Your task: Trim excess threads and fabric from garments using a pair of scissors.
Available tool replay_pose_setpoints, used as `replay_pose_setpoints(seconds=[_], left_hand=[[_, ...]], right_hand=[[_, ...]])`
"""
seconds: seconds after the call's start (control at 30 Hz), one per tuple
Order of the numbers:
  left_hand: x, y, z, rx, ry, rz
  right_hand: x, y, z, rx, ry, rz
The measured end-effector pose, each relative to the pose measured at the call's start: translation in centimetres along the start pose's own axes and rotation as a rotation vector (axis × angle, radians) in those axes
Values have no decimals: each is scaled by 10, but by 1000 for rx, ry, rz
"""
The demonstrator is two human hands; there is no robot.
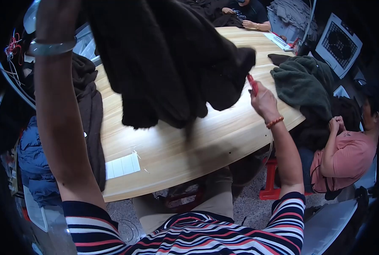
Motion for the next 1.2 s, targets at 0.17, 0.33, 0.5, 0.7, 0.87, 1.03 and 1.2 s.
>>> replay_pose_setpoints(seconds=[0.17,0.33,0.5,0.7,0.87,1.03,1.2], left_hand=[[28,180,113,-600,-370,-610],[53,426,6,-1412,-878,-329],[172,508,-109,-1686,-856,-525],[220,495,-91,-1826,-526,-685],[216,516,-65,-1586,-322,-821],[199,428,-87,-906,-36,-1065],[167,339,-140,-583,-167,-998]], right_hand=[[19,8,-6,38,131,129],[46,72,15,-72,32,358],[31,138,56,-348,-178,449],[95,163,126,-514,-38,500],[137,120,153,-443,114,378],[101,88,149,-351,-70,551],[6,36,156,-293,-507,624]])
Point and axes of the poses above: each hand's wrist, its own y-axis away from the middle knuckle, its own x-axis out of the palm, z = x × y, the point moved 3 cm from there along -y, towards the middle knuckle, and after that the axes turned 12 degrees about x, right-handed, at the moved point
